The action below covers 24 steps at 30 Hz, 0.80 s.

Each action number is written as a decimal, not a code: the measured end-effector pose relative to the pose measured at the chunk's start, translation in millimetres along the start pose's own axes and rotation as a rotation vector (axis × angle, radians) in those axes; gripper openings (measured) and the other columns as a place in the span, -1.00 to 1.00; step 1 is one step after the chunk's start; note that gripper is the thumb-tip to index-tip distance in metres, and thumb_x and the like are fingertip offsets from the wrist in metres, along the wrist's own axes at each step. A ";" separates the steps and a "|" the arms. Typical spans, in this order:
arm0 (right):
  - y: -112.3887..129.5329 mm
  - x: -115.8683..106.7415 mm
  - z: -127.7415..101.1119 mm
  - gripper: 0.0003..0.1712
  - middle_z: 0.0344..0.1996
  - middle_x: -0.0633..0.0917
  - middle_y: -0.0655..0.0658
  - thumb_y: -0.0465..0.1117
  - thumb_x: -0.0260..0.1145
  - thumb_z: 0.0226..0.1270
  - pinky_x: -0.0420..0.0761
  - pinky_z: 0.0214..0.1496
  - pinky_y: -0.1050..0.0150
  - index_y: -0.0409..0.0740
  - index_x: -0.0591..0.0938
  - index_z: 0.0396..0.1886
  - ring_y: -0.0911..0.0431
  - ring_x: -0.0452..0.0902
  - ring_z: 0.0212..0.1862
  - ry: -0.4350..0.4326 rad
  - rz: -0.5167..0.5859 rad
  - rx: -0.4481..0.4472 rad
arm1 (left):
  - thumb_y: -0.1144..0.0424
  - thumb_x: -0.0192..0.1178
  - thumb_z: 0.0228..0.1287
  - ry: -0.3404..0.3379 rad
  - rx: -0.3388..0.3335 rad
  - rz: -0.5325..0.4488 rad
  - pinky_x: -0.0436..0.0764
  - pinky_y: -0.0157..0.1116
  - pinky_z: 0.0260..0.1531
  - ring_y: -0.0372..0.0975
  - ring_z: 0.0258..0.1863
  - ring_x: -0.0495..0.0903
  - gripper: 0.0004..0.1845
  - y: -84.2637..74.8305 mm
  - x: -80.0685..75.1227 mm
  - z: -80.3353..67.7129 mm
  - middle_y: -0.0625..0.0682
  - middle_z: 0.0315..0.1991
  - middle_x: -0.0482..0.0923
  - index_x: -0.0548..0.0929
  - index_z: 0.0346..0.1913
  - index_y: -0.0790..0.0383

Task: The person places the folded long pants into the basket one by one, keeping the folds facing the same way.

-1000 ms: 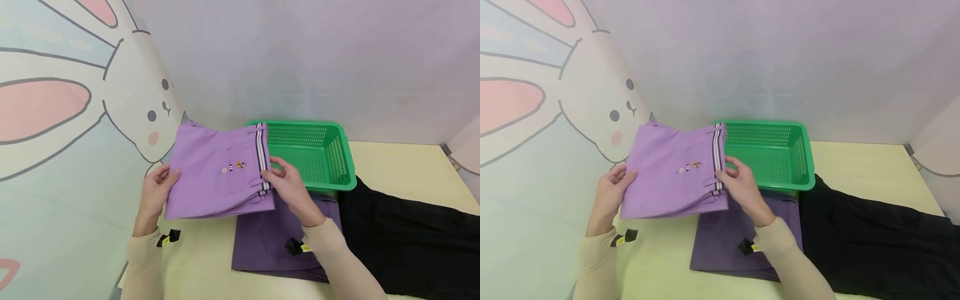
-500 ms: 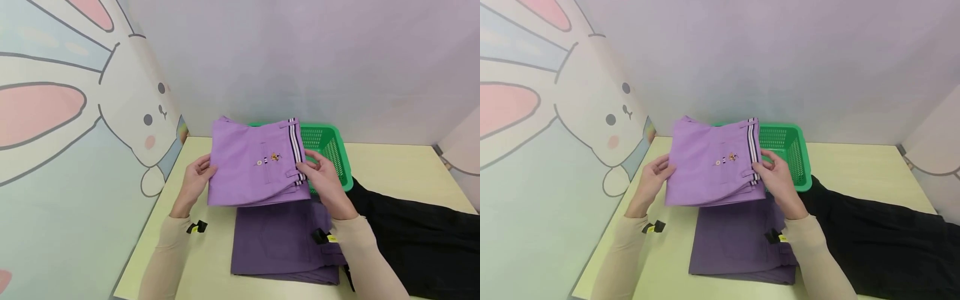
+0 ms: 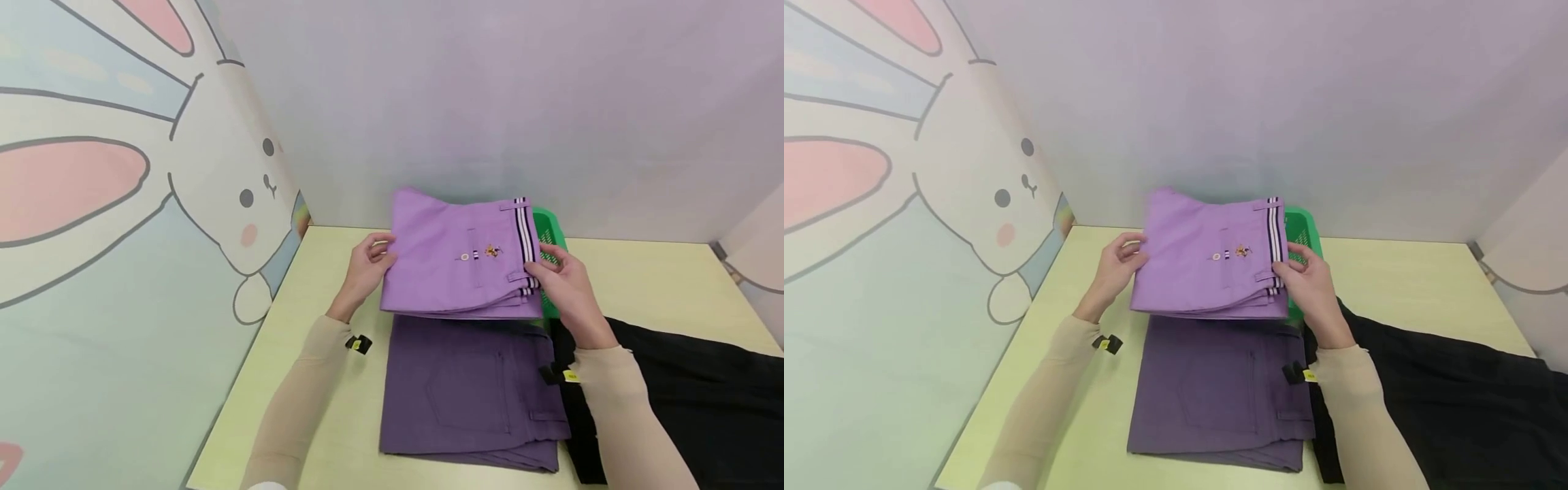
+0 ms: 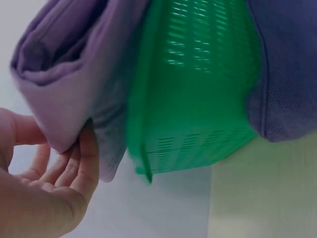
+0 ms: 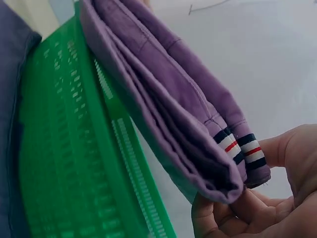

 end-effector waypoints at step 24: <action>-26.0 -5.9 22.4 -0.26 0.32 0.61 -0.50 -0.16 0.06 0.70 0.54 -0.26 0.53 -0.30 0.09 0.70 0.47 0.50 -0.24 -0.107 -0.149 0.012 | 0.30 0.22 0.56 -0.021 0.184 0.560 0.72 -0.10 0.12 -0.10 0.09 0.76 -0.65 19.9 40.3 30.2 0.13 0.11 0.80 0.72 0.30 0.20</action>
Point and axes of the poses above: each hand's wrist, its own z-axis towards the middle knuckle, its own x-axis out of the palm, y = z × x, the point moved 4 cm from there along z, towards the middle knuckle
